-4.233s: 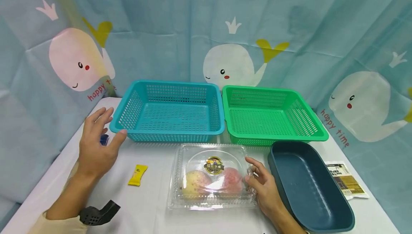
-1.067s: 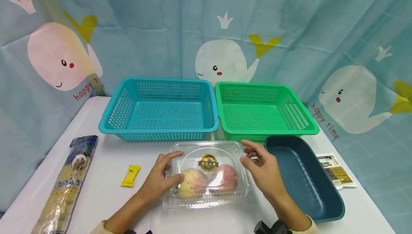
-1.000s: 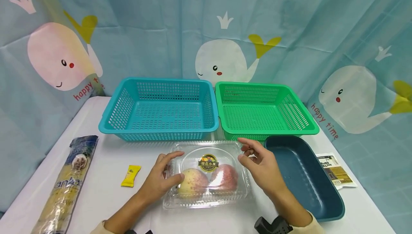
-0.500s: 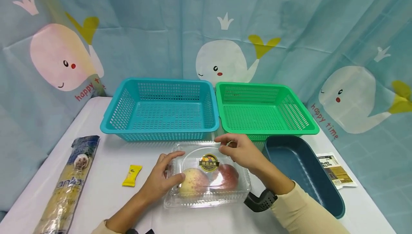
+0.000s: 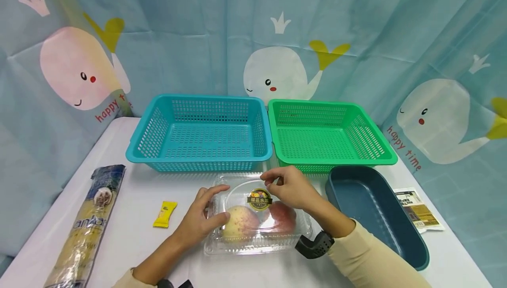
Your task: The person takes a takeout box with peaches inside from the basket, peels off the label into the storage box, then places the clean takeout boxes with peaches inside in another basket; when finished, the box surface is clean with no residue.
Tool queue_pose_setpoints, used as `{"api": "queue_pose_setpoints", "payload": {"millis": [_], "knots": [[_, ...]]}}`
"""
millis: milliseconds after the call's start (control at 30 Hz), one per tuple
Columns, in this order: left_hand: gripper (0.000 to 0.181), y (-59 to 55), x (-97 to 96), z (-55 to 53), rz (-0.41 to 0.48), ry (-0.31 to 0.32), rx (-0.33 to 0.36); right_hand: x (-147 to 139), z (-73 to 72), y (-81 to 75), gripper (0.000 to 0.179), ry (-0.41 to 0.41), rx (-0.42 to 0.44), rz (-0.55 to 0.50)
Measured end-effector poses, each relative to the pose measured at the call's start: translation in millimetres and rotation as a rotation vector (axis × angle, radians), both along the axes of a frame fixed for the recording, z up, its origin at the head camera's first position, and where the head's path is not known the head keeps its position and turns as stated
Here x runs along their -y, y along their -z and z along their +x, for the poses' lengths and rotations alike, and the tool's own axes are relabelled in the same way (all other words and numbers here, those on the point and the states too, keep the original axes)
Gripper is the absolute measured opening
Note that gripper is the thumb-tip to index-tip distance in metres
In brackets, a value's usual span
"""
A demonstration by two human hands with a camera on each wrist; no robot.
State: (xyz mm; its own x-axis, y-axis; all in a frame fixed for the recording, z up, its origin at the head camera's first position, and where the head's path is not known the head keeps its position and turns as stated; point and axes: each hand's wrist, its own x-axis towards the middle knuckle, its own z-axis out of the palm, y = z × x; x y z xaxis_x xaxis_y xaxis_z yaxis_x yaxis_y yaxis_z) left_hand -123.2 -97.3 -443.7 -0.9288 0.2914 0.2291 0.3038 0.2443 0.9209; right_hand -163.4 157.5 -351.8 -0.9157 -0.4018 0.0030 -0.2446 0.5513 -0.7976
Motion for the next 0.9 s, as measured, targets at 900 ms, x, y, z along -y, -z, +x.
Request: {"api": "queue_pose_setpoints", "payload": {"millis": [900], "knots": [[0.055,-0.7,-0.6,0.6,-0.001,-0.002,0.007,17.4,5.6,5.5,0.018,0.061,-0.151,0.261]]}}
